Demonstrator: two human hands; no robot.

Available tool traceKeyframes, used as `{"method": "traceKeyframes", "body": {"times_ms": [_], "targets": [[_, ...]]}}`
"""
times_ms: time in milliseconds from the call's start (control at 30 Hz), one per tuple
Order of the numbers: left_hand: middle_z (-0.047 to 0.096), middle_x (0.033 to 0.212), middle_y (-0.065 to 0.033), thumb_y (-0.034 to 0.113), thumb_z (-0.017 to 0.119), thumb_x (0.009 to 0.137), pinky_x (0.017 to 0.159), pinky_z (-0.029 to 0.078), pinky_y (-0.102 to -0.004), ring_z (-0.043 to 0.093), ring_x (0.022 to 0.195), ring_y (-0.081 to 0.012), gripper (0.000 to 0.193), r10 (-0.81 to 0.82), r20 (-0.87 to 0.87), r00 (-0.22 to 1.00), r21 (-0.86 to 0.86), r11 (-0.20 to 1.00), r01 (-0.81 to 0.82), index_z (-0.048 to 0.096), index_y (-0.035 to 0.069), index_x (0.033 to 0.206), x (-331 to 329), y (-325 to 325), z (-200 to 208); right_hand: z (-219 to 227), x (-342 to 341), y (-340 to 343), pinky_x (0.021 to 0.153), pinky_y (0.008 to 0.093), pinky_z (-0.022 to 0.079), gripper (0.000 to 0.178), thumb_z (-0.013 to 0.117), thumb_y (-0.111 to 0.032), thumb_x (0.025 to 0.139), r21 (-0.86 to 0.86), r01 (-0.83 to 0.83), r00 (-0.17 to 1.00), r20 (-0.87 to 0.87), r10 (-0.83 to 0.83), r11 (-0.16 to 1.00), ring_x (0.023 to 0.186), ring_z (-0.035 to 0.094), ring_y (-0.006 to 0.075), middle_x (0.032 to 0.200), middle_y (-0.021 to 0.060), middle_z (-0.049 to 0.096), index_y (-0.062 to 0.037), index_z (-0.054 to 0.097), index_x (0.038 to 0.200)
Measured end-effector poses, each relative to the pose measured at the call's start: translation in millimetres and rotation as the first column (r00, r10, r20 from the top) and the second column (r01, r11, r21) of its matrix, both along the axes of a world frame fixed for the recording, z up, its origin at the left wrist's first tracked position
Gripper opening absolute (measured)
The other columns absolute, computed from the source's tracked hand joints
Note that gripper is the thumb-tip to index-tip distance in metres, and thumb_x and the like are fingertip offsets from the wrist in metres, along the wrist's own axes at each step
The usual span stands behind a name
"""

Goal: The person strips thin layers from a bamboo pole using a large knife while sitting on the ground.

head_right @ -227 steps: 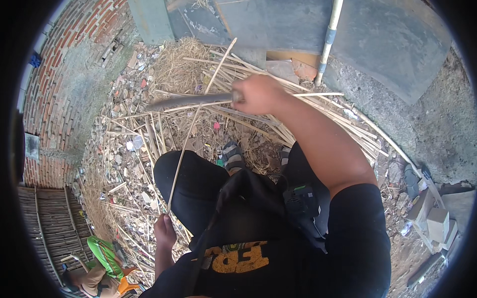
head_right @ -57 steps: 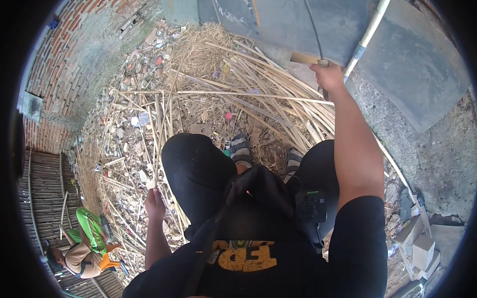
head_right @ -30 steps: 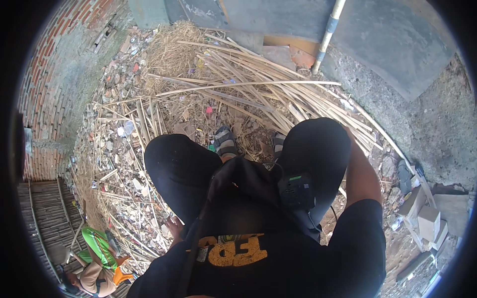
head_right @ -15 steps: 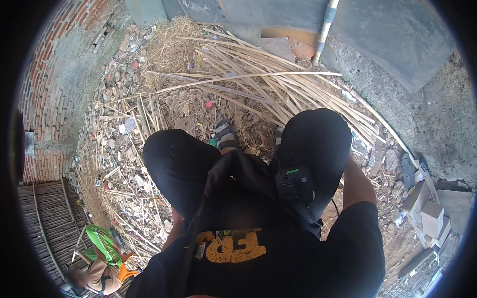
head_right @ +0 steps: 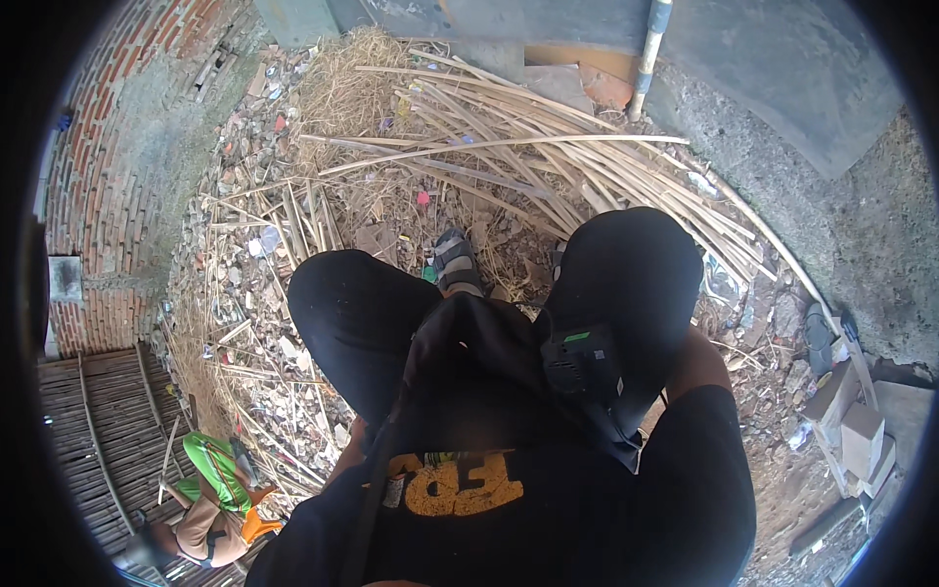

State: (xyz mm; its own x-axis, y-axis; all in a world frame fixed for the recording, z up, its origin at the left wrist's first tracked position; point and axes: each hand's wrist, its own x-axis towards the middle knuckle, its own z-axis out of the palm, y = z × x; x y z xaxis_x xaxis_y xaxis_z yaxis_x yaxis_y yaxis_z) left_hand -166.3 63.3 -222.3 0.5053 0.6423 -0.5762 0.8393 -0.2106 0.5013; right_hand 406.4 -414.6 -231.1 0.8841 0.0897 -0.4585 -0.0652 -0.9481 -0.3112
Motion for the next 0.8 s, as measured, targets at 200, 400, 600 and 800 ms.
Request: {"method": "traceKeyframes", "body": {"times_ms": [200, 400, 600, 800], "targets": [[0.066, 0.115, -0.0152, 0.04, 0.046, 0.103, 0.078, 0.056, -0.0417, 0.067, 0.1, -0.0315, 0.047, 0.013, 0.002, 1.0, -0.009, 1.0, -0.013, 0.051, 0.003, 0.132, 14, 0, 3, -2, 5, 9, 0.096, 0.0532, 0.046, 0.046, 0.062, -0.043, 0.09, 0.0, -0.005, 1.0, 0.001, 0.005, 1.0, 0.114, 0.064, 0.0352, 0.117, 0.0189, 0.068, -0.0111, 0.064, 0.123], [0.066, 0.115, -0.0151, 0.04, 0.046, 0.103, 0.077, 0.056, -0.0415, 0.067, 0.099, -0.0313, 0.046, 0.024, -0.003, 1.0, -0.023, 0.999, -0.024, 0.051, 0.003, 0.131, 14, 2, 1, -1, 9, 12, 0.097, 0.0542, 0.045, 0.047, 0.062, -0.044, 0.09, -0.002, -0.004, 1.0, 0.004, 0.004, 1.0, 0.115, 0.064, 0.0348, 0.118, 0.0186, 0.068, -0.0114, 0.063, 0.124], [0.067, 0.115, -0.0149, 0.04, 0.045, 0.104, 0.077, 0.056, -0.0412, 0.067, 0.099, -0.0312, 0.046, 0.04, -0.014, 0.999, -0.035, 0.999, -0.04, 0.052, 0.003, 0.13, 8, -2, 1, -1, 12, 15, 0.098, 0.0552, 0.044, 0.048, 0.062, -0.044, 0.09, -0.006, -0.004, 1.0, 0.004, 0.004, 1.0, 0.116, 0.064, 0.0345, 0.119, 0.0183, 0.067, -0.0117, 0.063, 0.125], [0.067, 0.114, -0.0147, 0.04, 0.045, 0.104, 0.076, 0.056, -0.041, 0.067, 0.098, -0.031, 0.046, 0.048, -0.03, 0.998, -0.038, 0.998, -0.049, 0.052, 0.003, 0.13, 6, -4, 4, -4, 16, 17, 0.098, 0.0562, 0.043, 0.049, 0.061, -0.045, 0.09, -0.005, 0.004, 1.0, 0.003, -0.004, 1.0, 0.117, 0.063, 0.0342, 0.121, 0.0179, 0.067, -0.012, 0.062, 0.127]]}}
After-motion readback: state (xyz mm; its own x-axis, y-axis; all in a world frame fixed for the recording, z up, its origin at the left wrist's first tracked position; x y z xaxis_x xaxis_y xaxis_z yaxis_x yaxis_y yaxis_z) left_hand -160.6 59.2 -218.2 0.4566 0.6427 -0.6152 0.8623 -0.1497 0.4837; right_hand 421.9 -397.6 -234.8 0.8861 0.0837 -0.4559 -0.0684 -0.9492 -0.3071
